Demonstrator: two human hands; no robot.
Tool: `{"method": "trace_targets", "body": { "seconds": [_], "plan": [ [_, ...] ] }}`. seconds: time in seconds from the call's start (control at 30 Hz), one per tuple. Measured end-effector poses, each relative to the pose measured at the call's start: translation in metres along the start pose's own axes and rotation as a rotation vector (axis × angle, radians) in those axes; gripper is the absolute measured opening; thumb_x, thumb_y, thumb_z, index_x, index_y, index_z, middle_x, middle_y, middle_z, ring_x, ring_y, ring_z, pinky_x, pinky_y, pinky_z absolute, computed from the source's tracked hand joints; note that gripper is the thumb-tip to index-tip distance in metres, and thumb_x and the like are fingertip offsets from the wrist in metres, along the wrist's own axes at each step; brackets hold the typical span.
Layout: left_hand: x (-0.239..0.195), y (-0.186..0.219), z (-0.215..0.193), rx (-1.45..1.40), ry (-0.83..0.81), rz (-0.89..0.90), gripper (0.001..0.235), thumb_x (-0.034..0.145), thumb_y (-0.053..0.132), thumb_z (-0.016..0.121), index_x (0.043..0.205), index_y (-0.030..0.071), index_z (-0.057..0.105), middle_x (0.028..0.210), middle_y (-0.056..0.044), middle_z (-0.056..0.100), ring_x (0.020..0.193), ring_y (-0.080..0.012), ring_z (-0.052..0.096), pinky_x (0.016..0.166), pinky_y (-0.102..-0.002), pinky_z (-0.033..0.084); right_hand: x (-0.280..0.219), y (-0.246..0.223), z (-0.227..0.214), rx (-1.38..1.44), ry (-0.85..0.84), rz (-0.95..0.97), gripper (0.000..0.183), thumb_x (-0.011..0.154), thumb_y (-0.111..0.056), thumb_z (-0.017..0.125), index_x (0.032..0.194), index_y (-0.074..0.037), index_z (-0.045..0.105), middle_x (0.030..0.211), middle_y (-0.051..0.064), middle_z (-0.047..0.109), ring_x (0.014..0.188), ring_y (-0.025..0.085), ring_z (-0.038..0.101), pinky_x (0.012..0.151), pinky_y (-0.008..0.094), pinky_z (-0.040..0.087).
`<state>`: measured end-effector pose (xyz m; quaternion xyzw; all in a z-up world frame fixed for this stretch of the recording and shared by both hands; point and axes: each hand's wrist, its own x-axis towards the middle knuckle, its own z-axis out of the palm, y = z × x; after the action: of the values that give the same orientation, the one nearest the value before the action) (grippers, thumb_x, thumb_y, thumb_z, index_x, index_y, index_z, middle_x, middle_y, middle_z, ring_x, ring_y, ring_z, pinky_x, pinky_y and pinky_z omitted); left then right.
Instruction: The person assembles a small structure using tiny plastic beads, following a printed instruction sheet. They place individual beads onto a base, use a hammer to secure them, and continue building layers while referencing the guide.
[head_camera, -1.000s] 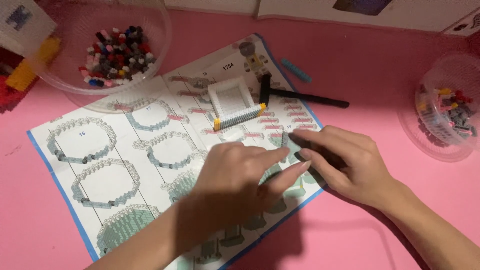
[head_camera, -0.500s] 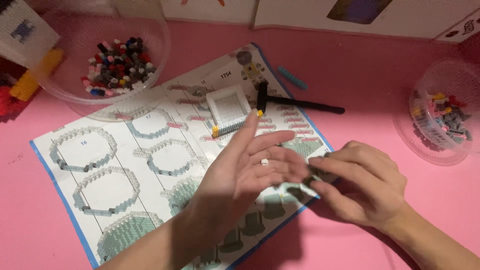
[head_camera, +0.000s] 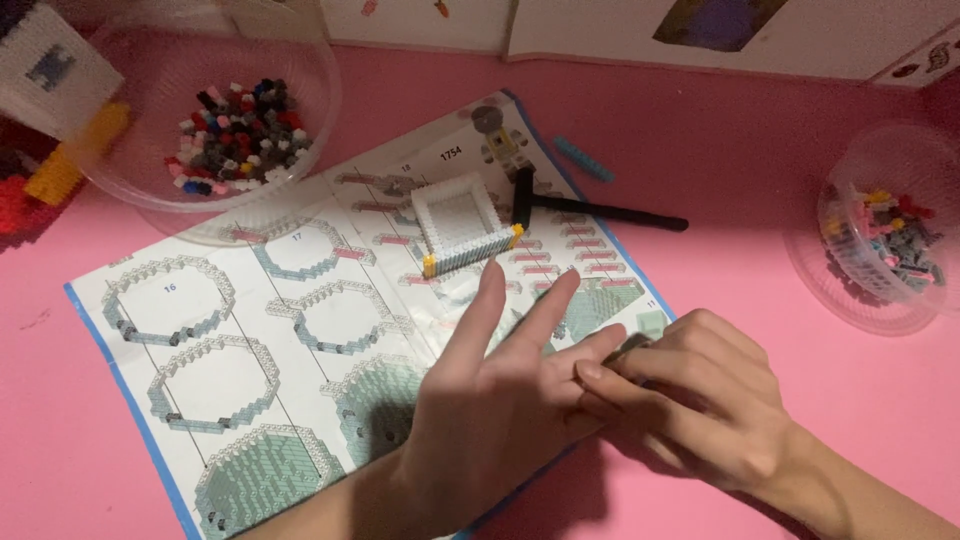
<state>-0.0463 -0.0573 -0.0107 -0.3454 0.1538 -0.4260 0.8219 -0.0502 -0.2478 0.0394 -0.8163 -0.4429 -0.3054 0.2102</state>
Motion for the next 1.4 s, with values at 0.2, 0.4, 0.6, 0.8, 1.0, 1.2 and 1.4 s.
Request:
{"method": "trace_targets", "body": {
  "seconds": [0.2, 0.4, 0.6, 0.8, 1.0, 1.2, 1.4],
  "plan": [
    [-0.012, -0.031, 0.053, 1.547, 0.245, 0.142, 0.092, 0.097, 0.074, 0.037, 0.172, 0.031, 0.005, 0.177, -0.013, 0.012, 0.157, -0.0229, 0.033, 0.115, -0.040, 0.034, -0.019, 0.014, -0.007, 0.222, -0.043, 0.129, 0.018, 0.095, -0.025, 0.071, 0.105, -0.012, 0.079, 0.096, 0.000, 0.069, 0.072, 0.018, 0.064, 0.069, 0.035, 0.052],
    [-0.015, 0.019, 0.071, 3.532, -0.614, 0.682, 0.063, 0.084, -0.006, 0.062, 0.146, 0.002, 0.058, 0.148, -0.020, 0.063, 0.126, -0.0395, 0.057, 0.094, -0.052, 0.045, -0.002, 0.040, -0.020, 0.274, -0.127, 0.421, 0.008, 0.095, -0.006, 0.071, 0.095, 0.000, 0.075, 0.093, 0.010, 0.077, 0.081, 0.023, 0.071, 0.081, 0.033, 0.056],
    [-0.013, 0.029, 0.064, 3.697, -0.600, 0.411, 0.060, 0.087, -0.001, 0.060, 0.146, 0.000, 0.056, 0.157, -0.016, 0.057, 0.140, -0.0337, 0.050, 0.103, -0.053, 0.040, -0.009, 0.045, -0.028, 0.127, -0.312, 0.259, 0.013, 0.095, -0.021, 0.075, 0.100, -0.009, 0.078, 0.094, 0.007, 0.067, 0.079, 0.023, 0.066, 0.075, 0.035, 0.054],
    [-0.015, 0.019, 0.070, 3.582, -0.649, 0.600, 0.020, 0.089, -0.006, 0.064, 0.106, 0.003, 0.065, 0.111, -0.015, 0.068, 0.106, -0.0327, 0.058, 0.087, -0.048, 0.044, -0.024, 0.062, -0.036, 0.051, -0.404, 0.253, 0.015, 0.094, -0.025, 0.074, 0.101, -0.013, 0.081, 0.095, 0.003, 0.070, 0.086, 0.022, 0.070, 0.080, 0.037, 0.056],
    [-0.013, 0.020, 0.057, 3.365, -0.665, 0.761, 0.035, 0.062, -0.015, 0.071, 0.093, 0.001, 0.065, 0.084, -0.012, 0.059, 0.083, -0.0319, 0.052, 0.073, -0.045, 0.039, -0.022, 0.049, -0.019, 0.306, -0.327, 0.400, 0.017, 0.089, -0.021, 0.078, 0.099, -0.008, 0.083, 0.082, 0.003, 0.069, 0.072, 0.016, 0.068, 0.070, 0.028, 0.055],
    [-0.012, 0.021, 0.050, 3.218, -0.664, 0.905, 0.021, 0.084, -0.015, 0.063, 0.086, 0.006, 0.061, 0.089, -0.010, 0.061, 0.078, -0.0305, 0.049, 0.075, -0.046, 0.035, -0.023, 0.052, -0.022, 0.420, -0.363, 0.509, 0.037, 0.078, -0.025, 0.088, 0.109, -0.006, 0.081, 0.091, 0.004, 0.075, 0.078, 0.014, 0.071, 0.077, 0.027, 0.057],
    [-0.012, 0.020, 0.047, 3.298, -0.573, 0.890, 0.023, 0.092, -0.006, 0.069, 0.076, 0.009, 0.063, 0.084, -0.006, 0.058, 0.074, -0.0275, 0.049, 0.077, -0.043, 0.037, -0.020, 0.046, -0.015, 0.425, -0.293, 0.513, 0.017, 0.088, -0.012, 0.079, 0.103, -0.005, 0.084, 0.084, 0.004, 0.072, 0.071, 0.013, 0.068, 0.065, 0.025, 0.053]
  ]
}}
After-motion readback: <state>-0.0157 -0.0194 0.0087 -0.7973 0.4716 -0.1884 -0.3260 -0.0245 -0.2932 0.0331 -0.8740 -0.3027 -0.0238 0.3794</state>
